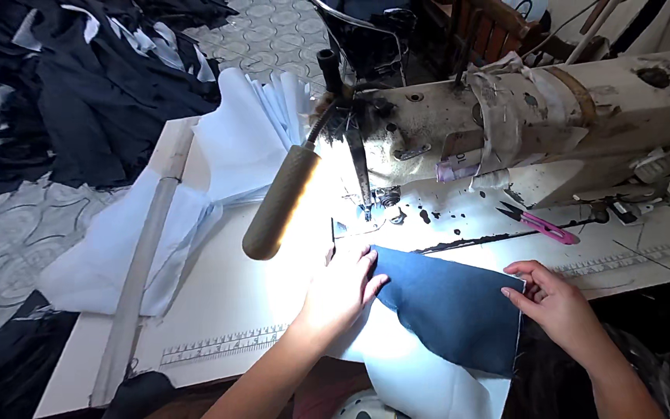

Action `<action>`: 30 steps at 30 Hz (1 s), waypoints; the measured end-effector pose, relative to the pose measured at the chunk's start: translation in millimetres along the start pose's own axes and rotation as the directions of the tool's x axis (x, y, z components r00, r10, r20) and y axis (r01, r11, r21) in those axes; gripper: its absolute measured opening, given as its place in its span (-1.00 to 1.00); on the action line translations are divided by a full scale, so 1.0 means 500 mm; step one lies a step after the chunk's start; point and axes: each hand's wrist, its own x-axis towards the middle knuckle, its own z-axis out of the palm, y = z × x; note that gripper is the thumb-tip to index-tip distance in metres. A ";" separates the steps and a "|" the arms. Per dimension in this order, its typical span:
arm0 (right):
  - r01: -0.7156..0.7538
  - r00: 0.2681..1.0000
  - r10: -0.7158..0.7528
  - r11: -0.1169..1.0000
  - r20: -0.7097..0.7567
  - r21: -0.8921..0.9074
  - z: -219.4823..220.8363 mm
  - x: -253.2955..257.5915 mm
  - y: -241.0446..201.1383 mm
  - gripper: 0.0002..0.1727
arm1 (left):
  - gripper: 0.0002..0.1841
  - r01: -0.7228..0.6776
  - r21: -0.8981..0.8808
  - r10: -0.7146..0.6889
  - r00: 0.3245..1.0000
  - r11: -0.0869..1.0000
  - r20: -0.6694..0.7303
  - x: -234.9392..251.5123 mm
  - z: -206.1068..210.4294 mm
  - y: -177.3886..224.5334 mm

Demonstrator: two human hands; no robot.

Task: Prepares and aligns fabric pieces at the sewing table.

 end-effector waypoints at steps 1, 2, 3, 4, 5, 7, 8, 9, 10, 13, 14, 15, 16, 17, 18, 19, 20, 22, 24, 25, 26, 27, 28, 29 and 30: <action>0.047 0.999 -0.047 0.998 0.011 -0.040 0.000 0.017 0.002 -0.74 | -0.41 0.004 0.002 -0.004 1.000 1.000 0.023 0.000 -0.003 -0.005; 0.096 0.995 -0.094 0.993 0.029 -0.072 0.001 0.037 0.003 -0.82 | -0.39 0.016 0.009 -0.017 0.998 1.000 0.060 0.005 -0.008 -0.010; 0.132 0.990 -0.128 0.987 0.050 -0.093 0.002 0.060 0.002 -0.85 | -0.38 0.041 0.011 -0.042 0.994 0.999 0.105 0.014 -0.013 -0.014; 0.152 0.987 -0.145 0.982 0.072 -0.109 0.002 0.085 0.000 -0.86 | -0.38 0.063 0.017 -0.065 0.989 0.998 0.130 0.025 -0.015 -0.018; 0.152 0.986 -0.141 0.980 0.093 -0.126 0.001 0.109 -0.003 -0.86 | -0.38 0.085 0.018 -0.087 0.985 0.996 0.148 0.035 -0.017 -0.021; 0.125 0.987 -0.107 0.981 0.120 -0.146 -0.001 0.149 -0.008 -0.85 | -0.37 0.121 0.010 -0.121 0.977 0.993 0.177 0.052 -0.018 -0.023; 0.114 0.988 -0.097 0.982 0.122 -0.149 0.000 0.163 -0.007 -0.85 | -0.37 0.136 -0.004 -0.133 0.975 0.991 0.179 0.056 -0.015 -0.023; 0.107 0.989 -0.090 0.984 0.121 -0.145 0.001 0.172 -0.004 -0.85 | -0.38 0.147 -0.015 -0.142 0.973 0.989 0.181 0.059 -0.013 -0.022; 0.104 0.989 -0.088 0.985 0.117 -0.140 0.002 0.178 0.001 -0.85 | -0.38 0.146 -0.018 -0.141 0.975 0.989 0.171 0.060 -0.011 -0.022; 0.096 0.991 -0.084 0.987 0.100 -0.125 0.005 0.181 0.008 -0.86 | -0.37 0.121 0.006 -0.121 0.984 0.993 0.132 0.059 -0.006 -0.022; 0.100 0.992 -0.089 0.987 0.089 -0.124 0.006 0.180 0.009 -0.86 | -0.38 0.113 0.009 -0.113 0.987 0.994 0.115 0.059 -0.004 -0.021; 0.101 0.993 -0.091 0.987 0.080 -0.128 0.007 0.179 0.010 -0.85 | -0.39 0.112 0.010 -0.112 0.988 0.994 0.108 0.059 -0.004 -0.020; 0.098 0.993 -0.089 0.986 0.073 -0.133 0.009 0.179 0.009 -0.85 | -0.39 0.117 0.009 -0.118 0.987 0.993 0.109 0.060 -0.006 -0.019; 0.099 0.994 -0.090 0.985 0.063 -0.143 0.011 0.180 0.009 -0.85 | -0.40 0.111 0.017 -0.112 0.990 0.994 0.083 0.062 -0.006 -0.019; 0.106 0.994 -0.100 0.982 0.048 -0.157 0.014 0.181 0.009 -0.84 | -0.40 0.107 0.020 -0.108 0.993 0.994 0.056 0.065 -0.006 -0.020; 0.126 0.992 -0.124 0.977 0.022 -0.171 0.018 0.181 0.013 -0.84 | -0.39 0.111 0.018 -0.112 0.993 0.994 0.044 0.069 -0.007 -0.022; 0.152 0.988 -0.157 0.971 -0.011 -0.183 0.022 0.177 0.019 -0.84 | -0.38 0.119 0.013 -0.120 0.992 0.993 0.048 0.073 -0.009 -0.025; 0.218 0.970 -0.233 0.960 -0.065 -0.176 0.025 0.159 0.033 -0.80 | -0.33 0.145 0.005 -0.145 0.984 0.989 0.105 0.086 -0.022 -0.034; 0.271 0.957 -0.283 0.951 -0.064 -0.149 0.017 0.116 0.040 -0.65 | -0.31 0.136 0.033 -0.139 0.982 0.990 0.126 0.104 -0.034 -0.046; 0.279 0.957 -0.286 0.951 -0.036 -0.132 0.009 0.085 0.039 -0.57 | -0.31 0.101 0.056 -0.107 0.985 0.993 0.132 0.111 -0.036 -0.053; 0.291 0.955 -0.295 0.947 -0.010 -0.132 0.004 0.056 0.038 -0.50 | -0.31 0.039 0.064 -0.047 0.991 0.997 0.127 0.115 -0.034 -0.062; 0.301 0.953 -0.303 0.943 0.007 -0.140 0.002 0.030 0.040 -0.45 | -0.28 -0.039 0.060 0.031 0.992 0.997 0.121 0.117 -0.032 -0.070; 0.310 0.950 -0.312 0.937 0.014 -0.160 0.003 0.008 0.046 -0.42 | -0.25 -0.124 0.036 0.119 0.985 0.992 0.123 0.116 -0.031 -0.073; 0.320 0.946 -0.325 0.930 0.004 -0.178 0.007 -0.008 0.054 -0.44 | -0.23 -0.221 -0.005 0.220 0.969 0.975 0.115 0.112 -0.029 -0.072; 0.332 0.939 -0.343 0.925 -0.026 -0.187 0.013 -0.019 0.063 -0.50 | -0.23 -0.302 -0.046 0.305 0.946 0.952 0.107 0.104 -0.028 -0.066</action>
